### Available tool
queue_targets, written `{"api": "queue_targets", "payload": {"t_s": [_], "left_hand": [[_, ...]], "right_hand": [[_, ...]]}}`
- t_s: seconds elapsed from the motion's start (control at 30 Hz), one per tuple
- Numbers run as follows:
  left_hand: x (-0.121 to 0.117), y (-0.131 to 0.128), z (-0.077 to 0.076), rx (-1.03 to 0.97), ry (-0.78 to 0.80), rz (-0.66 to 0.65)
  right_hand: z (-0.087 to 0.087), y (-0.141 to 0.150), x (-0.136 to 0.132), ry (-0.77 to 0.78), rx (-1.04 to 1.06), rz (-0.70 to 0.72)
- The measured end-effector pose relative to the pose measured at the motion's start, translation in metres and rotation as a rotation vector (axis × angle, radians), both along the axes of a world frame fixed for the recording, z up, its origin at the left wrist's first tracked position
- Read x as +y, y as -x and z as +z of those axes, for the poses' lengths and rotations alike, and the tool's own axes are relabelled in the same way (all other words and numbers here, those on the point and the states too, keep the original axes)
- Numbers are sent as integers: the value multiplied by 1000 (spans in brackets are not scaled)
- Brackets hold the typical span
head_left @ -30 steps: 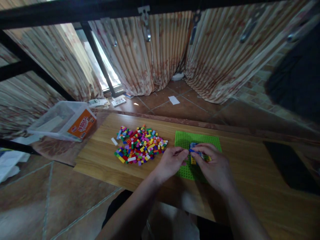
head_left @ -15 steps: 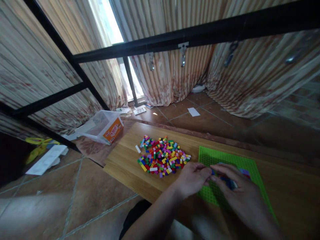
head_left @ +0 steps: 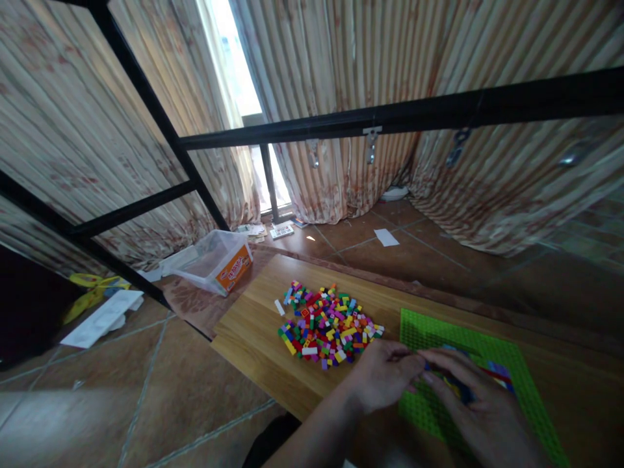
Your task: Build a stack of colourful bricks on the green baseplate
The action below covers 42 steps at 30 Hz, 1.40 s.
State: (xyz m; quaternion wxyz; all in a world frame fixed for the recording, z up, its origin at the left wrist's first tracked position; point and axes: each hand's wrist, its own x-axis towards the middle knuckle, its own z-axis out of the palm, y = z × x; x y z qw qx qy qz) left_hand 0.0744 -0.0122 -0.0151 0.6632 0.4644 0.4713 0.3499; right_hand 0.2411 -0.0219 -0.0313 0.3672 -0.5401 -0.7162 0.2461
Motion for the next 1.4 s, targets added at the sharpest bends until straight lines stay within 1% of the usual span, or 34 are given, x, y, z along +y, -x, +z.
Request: {"api": "queue_targets", "payload": {"t_s": [0.13,0.23,0.43,0.7,0.87,0.93,1.2,1.4], "left_hand": [[-1,0,-1,-7,8,15],[-2,0,-4,-31,5,18],[-1,-1,-10,-16,-17,23],[-2,-1,-8,-33,-39,33],[-2,-1,-4,-41,-35,38],[-2,-1,-3,-38,-24,35],[-2,1,-6,2,-19,37],[-3,4,1,41,-37,67]], "right_hand": [[0,1,0,15,11,-21],[4,3,-1,55,0,-37],[7,5,-1,73,16,-27],[5,4,-1,88,18,-55],[7,1,2,83,12,-6],[7,0,3,86,20,-14],[8,3,1,98,49,-54],[8,7,1,108,46,-53]]}}
